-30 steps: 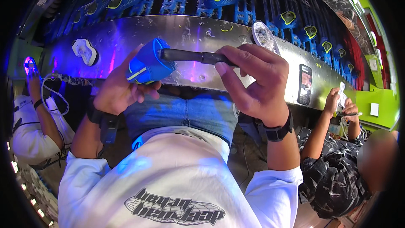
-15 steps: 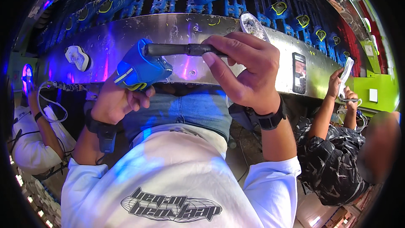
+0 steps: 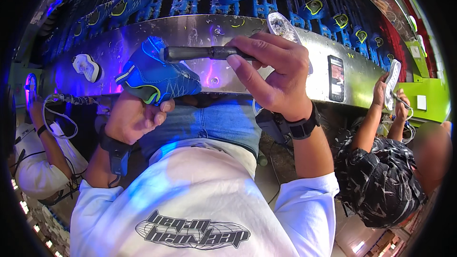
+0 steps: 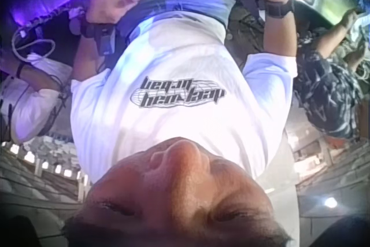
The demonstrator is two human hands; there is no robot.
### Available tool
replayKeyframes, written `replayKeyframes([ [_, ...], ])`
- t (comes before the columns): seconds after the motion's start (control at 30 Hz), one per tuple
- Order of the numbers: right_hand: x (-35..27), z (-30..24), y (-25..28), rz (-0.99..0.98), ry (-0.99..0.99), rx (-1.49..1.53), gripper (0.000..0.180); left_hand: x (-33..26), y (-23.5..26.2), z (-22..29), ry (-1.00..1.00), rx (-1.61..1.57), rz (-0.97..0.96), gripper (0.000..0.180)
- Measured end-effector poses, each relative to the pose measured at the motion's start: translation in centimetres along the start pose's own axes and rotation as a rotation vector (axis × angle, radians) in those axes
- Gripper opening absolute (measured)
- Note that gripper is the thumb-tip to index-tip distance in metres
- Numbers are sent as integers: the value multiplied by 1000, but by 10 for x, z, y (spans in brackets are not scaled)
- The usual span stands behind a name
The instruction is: The person uses a small knife to trim excess material from the edges of blue athletic shoes. They pick up shoes from a conveyor belt, scrape the sides and heel areas, and place the shoes back on the belt.
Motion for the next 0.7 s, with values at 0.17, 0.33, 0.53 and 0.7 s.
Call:
replayKeyframes([
  [0.17,-8,17,-2,4,-70,104,25,3,-14,-8,-50,-141,69,50],
  [0.33,-15,28,-5,9,-101,130,24,4,-18,-12,-17,-259,30,52],
  [0.53,-30,47,-6,0,-140,113,22,8,-21,-16,2,-346,6,55],
  [0.7,-41,57,-6,-3,-183,38,21,12,-16,-17,-2,-345,-29,55],
])
Point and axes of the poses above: each hand's wrist, its own x-axis towards the middle knuckle, its own y-axis out of the back of the hand, z = x × y, the point moved 7 cm from there along x, towards the middle knuckle, and after that the axes turned 5 degrees about -y, right-handed, at the moved point
